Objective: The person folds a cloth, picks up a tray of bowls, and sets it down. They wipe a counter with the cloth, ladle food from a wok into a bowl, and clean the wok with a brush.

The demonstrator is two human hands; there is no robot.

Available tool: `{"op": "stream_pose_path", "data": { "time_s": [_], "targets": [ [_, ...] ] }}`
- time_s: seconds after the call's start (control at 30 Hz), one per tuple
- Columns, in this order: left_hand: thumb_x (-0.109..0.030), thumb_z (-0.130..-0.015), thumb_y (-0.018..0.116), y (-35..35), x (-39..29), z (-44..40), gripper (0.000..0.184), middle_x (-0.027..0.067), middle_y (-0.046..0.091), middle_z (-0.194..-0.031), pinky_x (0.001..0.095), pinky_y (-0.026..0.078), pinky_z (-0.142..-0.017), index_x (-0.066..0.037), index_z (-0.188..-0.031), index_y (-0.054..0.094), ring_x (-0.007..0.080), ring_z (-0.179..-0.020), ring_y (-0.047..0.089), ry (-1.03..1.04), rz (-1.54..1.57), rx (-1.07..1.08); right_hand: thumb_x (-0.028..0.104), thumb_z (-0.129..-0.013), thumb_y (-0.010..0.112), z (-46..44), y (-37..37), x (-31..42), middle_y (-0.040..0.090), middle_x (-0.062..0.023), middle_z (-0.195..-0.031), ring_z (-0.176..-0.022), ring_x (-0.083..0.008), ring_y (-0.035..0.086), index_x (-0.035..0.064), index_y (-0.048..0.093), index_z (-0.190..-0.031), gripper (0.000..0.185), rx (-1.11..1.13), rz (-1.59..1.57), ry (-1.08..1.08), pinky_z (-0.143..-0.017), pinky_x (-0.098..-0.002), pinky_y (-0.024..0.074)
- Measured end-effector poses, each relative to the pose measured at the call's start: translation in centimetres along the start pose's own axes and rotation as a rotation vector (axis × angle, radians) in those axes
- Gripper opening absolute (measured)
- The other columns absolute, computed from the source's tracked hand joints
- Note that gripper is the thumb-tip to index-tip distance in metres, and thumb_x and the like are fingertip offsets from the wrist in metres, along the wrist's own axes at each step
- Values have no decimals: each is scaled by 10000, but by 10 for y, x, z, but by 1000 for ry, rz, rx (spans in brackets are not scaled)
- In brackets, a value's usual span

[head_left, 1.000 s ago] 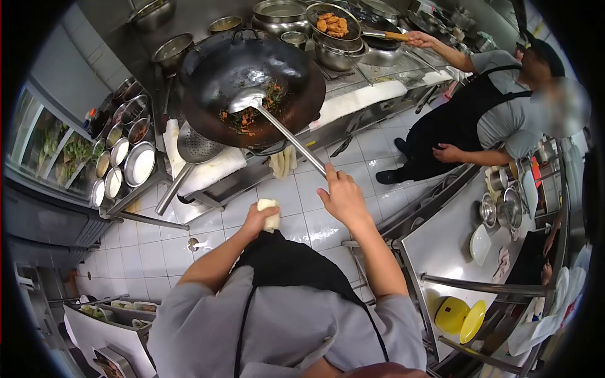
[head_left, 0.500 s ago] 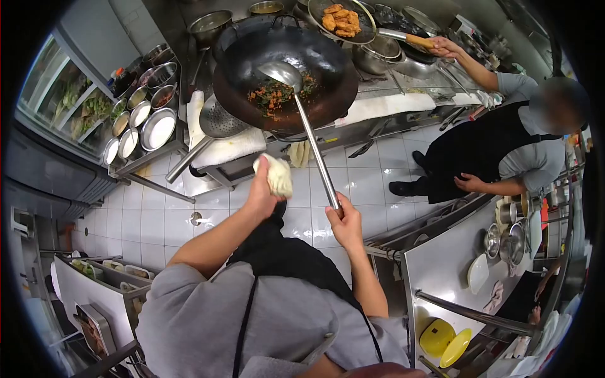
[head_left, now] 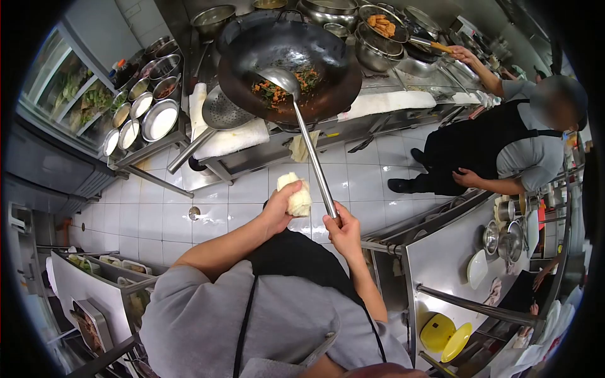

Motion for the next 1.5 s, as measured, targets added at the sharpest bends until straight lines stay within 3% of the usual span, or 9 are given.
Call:
{"op": "stream_pose_path", "data": {
  "time_s": [0.2, 0.3, 0.8, 0.9, 1.5],
  "targets": [
    [-370, -932, 605, -4, -5, 0, 362, 73, 633, -953, 394, 559, -731, -94, -1163, 561, 222, -839, 652, 68, 15, -28, 118, -923, 661, 7, -2, -8, 496, 54, -634, -478, -30, 439, 3, 502, -1384, 502, 1, -2, 9, -425, -211, 367],
    [-381, -915, 626, -9, 3, 0, 395, 42, 631, -1049, 449, 523, -811, -115, -1200, 566, 190, -933, 634, 26, -8, -42, 123, -926, 659, 10, -4, -11, 500, 50, -636, -482, -30, 445, 9, 494, -1394, 509, -4, -4, 14, -418, -211, 370],
    [-413, -911, 617, -20, 11, 5, 399, 25, 626, -1050, 444, 510, -814, -148, -1205, 571, 176, -939, 624, 43, -20, -35, 144, -931, 659, 24, -4, -20, 532, 38, -665, -493, -32, 461, 41, 503, -1398, 503, -7, -4, 40, -419, -206, 382],
    [-427, -925, 601, -16, 6, 9, 356, 46, 634, -925, 381, 537, -734, -124, -1110, 575, 193, -823, 641, 80, 4, -67, 141, -934, 655, 27, -5, -18, 527, 40, -668, -500, -30, 460, 43, 500, -1401, 501, -10, 0, 50, -425, -204, 383],
    [-492, -933, 568, -9, -31, -5, 437, 98, 647, -946, 408, 526, -781, -110, -1144, 543, 229, -850, 645, 204, 66, -58, 132, -937, 649, 28, -11, -23, 526, 36, -666, -497, -30, 460, 39, 511, -1391, 484, -11, 8, 34, -428, -200, 379]
  ]
}}
Point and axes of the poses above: each hand's wrist, its own z-axis away from the middle knuckle, its own y-axis out of the palm, x = y × z, the point moved 8 cm from there along -z, towards the middle knuckle
